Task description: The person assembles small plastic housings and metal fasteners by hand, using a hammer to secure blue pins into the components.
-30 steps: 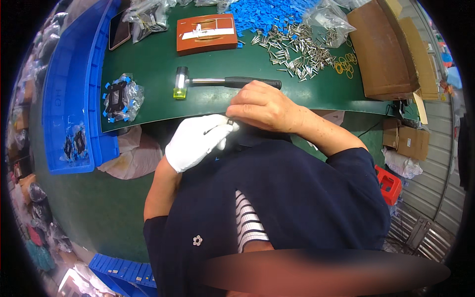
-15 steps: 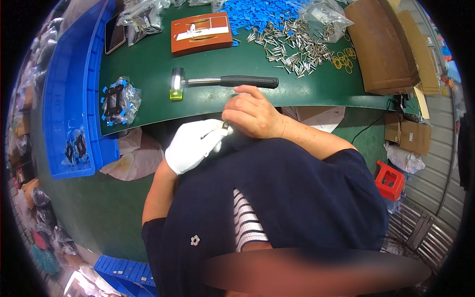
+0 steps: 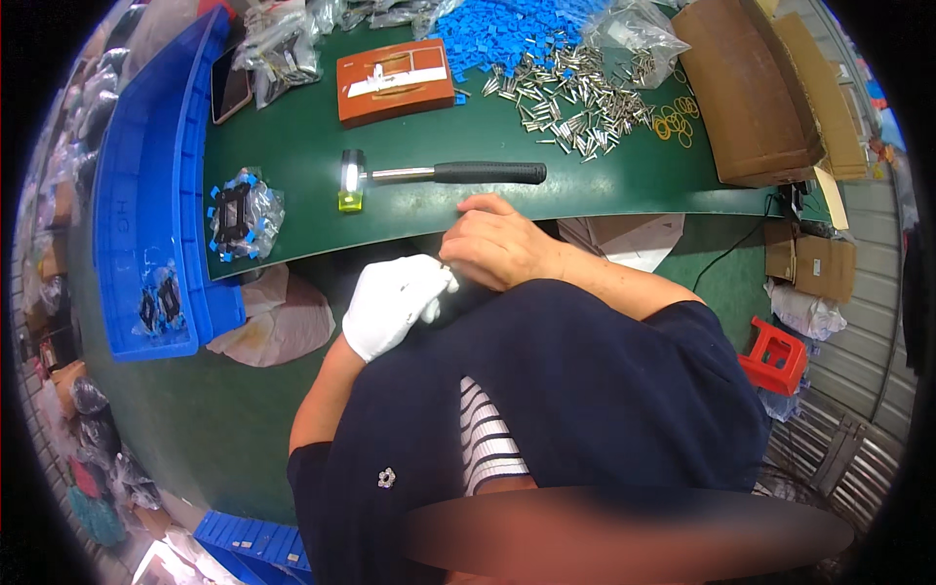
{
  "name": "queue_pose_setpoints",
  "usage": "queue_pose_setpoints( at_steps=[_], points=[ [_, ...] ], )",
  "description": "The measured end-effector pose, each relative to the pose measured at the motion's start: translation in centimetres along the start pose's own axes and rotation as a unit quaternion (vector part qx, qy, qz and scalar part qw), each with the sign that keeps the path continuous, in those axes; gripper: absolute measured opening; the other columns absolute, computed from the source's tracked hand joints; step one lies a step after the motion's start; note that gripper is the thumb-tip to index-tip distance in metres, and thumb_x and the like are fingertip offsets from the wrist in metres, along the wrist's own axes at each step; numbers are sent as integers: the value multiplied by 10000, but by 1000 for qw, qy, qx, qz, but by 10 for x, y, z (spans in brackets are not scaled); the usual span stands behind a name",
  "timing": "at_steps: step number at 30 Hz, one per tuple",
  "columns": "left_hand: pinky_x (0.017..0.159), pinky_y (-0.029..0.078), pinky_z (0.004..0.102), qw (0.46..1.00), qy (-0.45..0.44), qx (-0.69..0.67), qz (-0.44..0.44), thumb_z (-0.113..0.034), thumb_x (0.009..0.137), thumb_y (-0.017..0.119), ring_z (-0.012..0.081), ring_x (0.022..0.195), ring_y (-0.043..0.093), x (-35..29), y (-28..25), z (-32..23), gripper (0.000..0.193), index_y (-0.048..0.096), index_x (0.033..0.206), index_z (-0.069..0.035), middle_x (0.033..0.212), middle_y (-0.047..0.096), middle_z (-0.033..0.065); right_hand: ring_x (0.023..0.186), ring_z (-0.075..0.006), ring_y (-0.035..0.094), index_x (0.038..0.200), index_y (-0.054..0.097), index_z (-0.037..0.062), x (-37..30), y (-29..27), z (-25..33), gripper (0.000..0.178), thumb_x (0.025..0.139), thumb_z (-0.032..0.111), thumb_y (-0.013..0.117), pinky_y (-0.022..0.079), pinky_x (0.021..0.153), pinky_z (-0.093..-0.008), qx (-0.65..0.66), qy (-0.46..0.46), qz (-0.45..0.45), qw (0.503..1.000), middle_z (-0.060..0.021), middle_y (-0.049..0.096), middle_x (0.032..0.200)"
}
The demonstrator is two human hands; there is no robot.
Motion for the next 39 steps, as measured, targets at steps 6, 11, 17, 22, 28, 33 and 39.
queue_pose_setpoints(
  at_steps=[6,11,17,22,28,33,39],
  points=[
    [533,443,275,948,173,242,-108,-175,999,610,103,527,569,3,-11,-26,250,735,875,3,626,628,44,876,-323,675,1038,680,80,31,-63,-91,135,946,178,668,528,833,-444,-140,173,54,973,-108,702,954],
    [515,425,284,949,171,256,-70,-200,994,600,103,506,554,11,2,-24,260,744,895,-8,606,629,42,897,-348,695,1124,718,125,47,-57,-147,212,978,242,618,548,796,-498,-197,196,125,952,-113,701,990],
    [513,386,249,986,80,135,-56,-190,997,613,69,524,512,9,-4,-1,250,743,892,-4,616,617,24,952,-261,642,1186,714,198,47,-45,-163,229,979,268,647,441,872,-423,-240,129,214,938,-47,643,1000],
    [522,390,251,989,72,124,-46,-196,1003,609,71,543,527,10,-2,-1,261,737,889,1,634,623,31,980,-262,642,1162,699,157,58,-43,-166,254,977,326,660,433,880,-428,-174,133,296,930,-49,652,1021],
    [538,404,256,992,66,96,-37,-204,1006,609,82,551,539,10,1,0,271,731,886,6,632,621,29,986,-269,652,1106,679,104,59,-32,-174,257,982,328,652,458,869,-409,-146,92,343,923,-63,649,1000],
    [585,481,336,989,38,143,-18,-287,1028,569,199,561,601,7,3,0,281,720,896,-91,633,617,62,935,-273,640,1039,654,62,58,-29,-158,202,966,247,620,463,839,-424,-305,46,297,904,-90,634,963],
    [600,485,370,985,56,166,-11,-295,1028,554,251,590,619,6,5,1,282,721,898,-107,669,639,80,899,-301,625,1029,632,52,60,-40,-124,175,940,199,600,460,813,-438,-229,81,195,950,-107,622,964]
  ],
)
Point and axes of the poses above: each hand's wrist, its own x-axis towards the middle knuckle, its own y-axis out of the palm, z = x × y, the point moved 7 cm from there along x, towards the middle knuckle
